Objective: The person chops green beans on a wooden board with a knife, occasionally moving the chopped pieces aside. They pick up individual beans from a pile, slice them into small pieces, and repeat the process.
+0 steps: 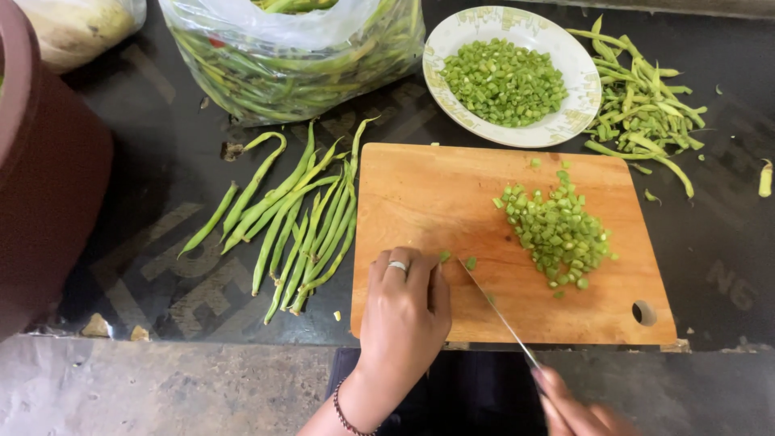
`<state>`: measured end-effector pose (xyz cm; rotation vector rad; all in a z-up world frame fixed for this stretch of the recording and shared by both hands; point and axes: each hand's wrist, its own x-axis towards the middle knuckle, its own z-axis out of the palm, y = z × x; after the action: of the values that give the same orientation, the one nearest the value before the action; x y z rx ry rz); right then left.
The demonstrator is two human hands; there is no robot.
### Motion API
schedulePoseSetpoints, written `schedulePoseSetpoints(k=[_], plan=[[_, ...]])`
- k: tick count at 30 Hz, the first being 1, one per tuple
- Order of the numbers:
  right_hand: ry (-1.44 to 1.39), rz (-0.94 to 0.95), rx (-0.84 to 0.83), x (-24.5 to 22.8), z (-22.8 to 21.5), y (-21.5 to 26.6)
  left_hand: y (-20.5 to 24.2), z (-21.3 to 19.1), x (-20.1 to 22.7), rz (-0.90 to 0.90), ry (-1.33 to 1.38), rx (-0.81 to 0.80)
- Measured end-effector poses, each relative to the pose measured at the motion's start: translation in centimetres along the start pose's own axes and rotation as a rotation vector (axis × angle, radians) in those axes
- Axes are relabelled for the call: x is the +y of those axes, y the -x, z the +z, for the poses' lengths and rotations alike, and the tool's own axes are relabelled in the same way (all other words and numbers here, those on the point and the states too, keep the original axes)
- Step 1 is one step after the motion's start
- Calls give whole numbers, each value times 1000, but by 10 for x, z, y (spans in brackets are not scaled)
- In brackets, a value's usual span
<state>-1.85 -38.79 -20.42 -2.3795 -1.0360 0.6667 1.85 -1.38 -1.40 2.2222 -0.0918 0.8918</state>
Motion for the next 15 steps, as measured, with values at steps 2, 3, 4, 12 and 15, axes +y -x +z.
schedulePoseSetpoints(k=[2, 3, 4, 12, 15], plan=[[102, -48, 393, -12, 3, 2, -1, -3, -1, -23, 44, -44], [204, -95, 788, -17, 4, 3, -2, -4, -2, -44, 86, -90], [208, -95, 786, -42, -9, -5, -1, -4, -2, -45, 90, -87], [-10, -3, 777, -148, -81, -44, 2, -2, -3, -24, 114, -44], [-124, 73, 963, -187, -87, -68, 2, -3, -2, -24, 104, -52]])
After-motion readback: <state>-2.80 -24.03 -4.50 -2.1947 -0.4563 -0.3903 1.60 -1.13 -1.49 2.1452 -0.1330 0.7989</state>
